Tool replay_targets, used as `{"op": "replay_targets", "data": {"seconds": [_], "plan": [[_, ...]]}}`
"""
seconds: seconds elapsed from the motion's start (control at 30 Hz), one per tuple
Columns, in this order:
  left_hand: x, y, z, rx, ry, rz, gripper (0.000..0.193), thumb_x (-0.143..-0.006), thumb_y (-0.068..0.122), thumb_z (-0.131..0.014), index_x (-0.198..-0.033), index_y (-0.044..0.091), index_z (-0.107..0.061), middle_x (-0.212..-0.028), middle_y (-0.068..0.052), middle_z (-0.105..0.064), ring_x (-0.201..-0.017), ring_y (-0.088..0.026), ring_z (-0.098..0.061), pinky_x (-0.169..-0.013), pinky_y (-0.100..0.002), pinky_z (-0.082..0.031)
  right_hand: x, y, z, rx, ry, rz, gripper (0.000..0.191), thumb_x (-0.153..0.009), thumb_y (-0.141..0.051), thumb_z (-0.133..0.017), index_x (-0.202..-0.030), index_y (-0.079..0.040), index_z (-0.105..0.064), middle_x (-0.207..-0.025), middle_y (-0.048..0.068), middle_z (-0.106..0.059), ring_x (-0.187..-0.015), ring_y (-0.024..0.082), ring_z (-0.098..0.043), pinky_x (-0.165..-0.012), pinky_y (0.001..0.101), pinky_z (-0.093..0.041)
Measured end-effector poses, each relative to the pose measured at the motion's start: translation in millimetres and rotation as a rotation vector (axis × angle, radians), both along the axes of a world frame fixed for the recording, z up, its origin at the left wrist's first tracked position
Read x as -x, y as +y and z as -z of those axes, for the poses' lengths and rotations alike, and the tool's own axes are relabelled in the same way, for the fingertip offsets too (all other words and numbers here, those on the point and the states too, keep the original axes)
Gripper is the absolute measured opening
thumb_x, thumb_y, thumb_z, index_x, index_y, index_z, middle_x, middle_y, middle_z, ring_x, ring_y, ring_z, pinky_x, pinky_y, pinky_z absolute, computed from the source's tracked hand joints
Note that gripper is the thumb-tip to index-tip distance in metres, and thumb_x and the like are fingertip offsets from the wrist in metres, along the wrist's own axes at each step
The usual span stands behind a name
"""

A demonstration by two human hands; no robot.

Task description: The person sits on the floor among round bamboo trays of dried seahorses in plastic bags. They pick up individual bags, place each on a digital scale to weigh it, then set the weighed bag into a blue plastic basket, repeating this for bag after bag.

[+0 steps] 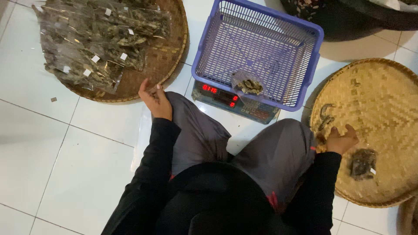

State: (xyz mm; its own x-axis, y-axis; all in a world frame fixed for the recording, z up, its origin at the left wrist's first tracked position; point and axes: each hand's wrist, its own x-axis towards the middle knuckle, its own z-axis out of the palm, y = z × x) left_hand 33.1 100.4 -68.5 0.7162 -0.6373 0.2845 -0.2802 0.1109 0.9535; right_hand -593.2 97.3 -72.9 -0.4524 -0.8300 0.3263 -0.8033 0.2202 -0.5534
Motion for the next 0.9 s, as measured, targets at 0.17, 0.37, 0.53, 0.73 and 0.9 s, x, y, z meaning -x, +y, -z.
{"op": "replay_targets", "data": {"seconds": [0.17,0.37,0.53,0.73,0.9], "plan": [[-1.3,-1.1,-5.7,-0.039,0.040,0.011,0.039,-0.109,0.008,-0.059,-0.145,0.003,-0.044,-0.136,-0.011,-0.053,-0.099,-0.013,-0.061,-0.083,-0.027,-0.053,-56.1,-13.5,-54.9,0.216,-0.248,0.079,0.050,-0.103,-0.005,-0.070,-0.149,-0.006,-0.052,-0.145,0.016,-0.041,-0.124,0.026,-0.057,-0.097,0.0353,-0.057],[-0.2,-0.6,-4.9,-0.042,0.039,0.049,0.038,-0.110,0.008,-0.059,-0.145,0.003,-0.044,-0.136,-0.011,-0.053,-0.104,-0.015,-0.062,-0.086,-0.028,-0.054,-184.8,4.6,-179.7,0.197,0.242,-0.748,0.048,-0.085,-0.005,-0.084,-0.128,-0.003,-0.062,-0.141,0.013,-0.054,-0.134,0.037,-0.053,-0.113,0.0533,-0.046],[-7.3,2.8,-1.6,-0.060,0.023,0.033,0.039,-0.108,0.008,-0.061,-0.143,0.003,-0.045,-0.136,-0.012,-0.053,-0.104,-0.016,-0.060,-0.086,-0.029,-0.055,-268.2,-15.1,-214.0,0.134,0.343,-1.052,0.038,-0.082,-0.009,-0.080,-0.119,-0.006,-0.074,-0.131,0.022,-0.061,-0.115,0.037,-0.061,-0.094,0.0450,-0.052],[-12.7,5.6,2.0,-0.082,0.046,0.073,0.036,-0.108,0.009,-0.061,-0.141,0.003,-0.048,-0.126,-0.012,-0.059,-0.103,-0.017,-0.063,-0.085,-0.029,-0.054,-275.2,-37.1,-211.7,0.239,0.269,-0.981,0.007,-0.093,-0.004,-0.075,-0.097,-0.004,-0.070,-0.108,0.011,-0.074,-0.100,0.030,-0.073,-0.086,0.0399,-0.056],[-16.4,10.0,5.4,-0.102,-0.030,0.069,0.037,-0.107,0.007,-0.062,-0.141,0.002,-0.048,-0.122,-0.013,-0.062,-0.104,-0.018,-0.064,-0.087,-0.030,-0.050,-244.1,-41.3,-199.1,0.333,-0.045,-0.738,0.004,-0.104,-0.003,-0.073,-0.104,0.000,-0.070,-0.106,0.014,-0.075,-0.092,0.025,-0.072,-0.081,0.0345,-0.057]]}}
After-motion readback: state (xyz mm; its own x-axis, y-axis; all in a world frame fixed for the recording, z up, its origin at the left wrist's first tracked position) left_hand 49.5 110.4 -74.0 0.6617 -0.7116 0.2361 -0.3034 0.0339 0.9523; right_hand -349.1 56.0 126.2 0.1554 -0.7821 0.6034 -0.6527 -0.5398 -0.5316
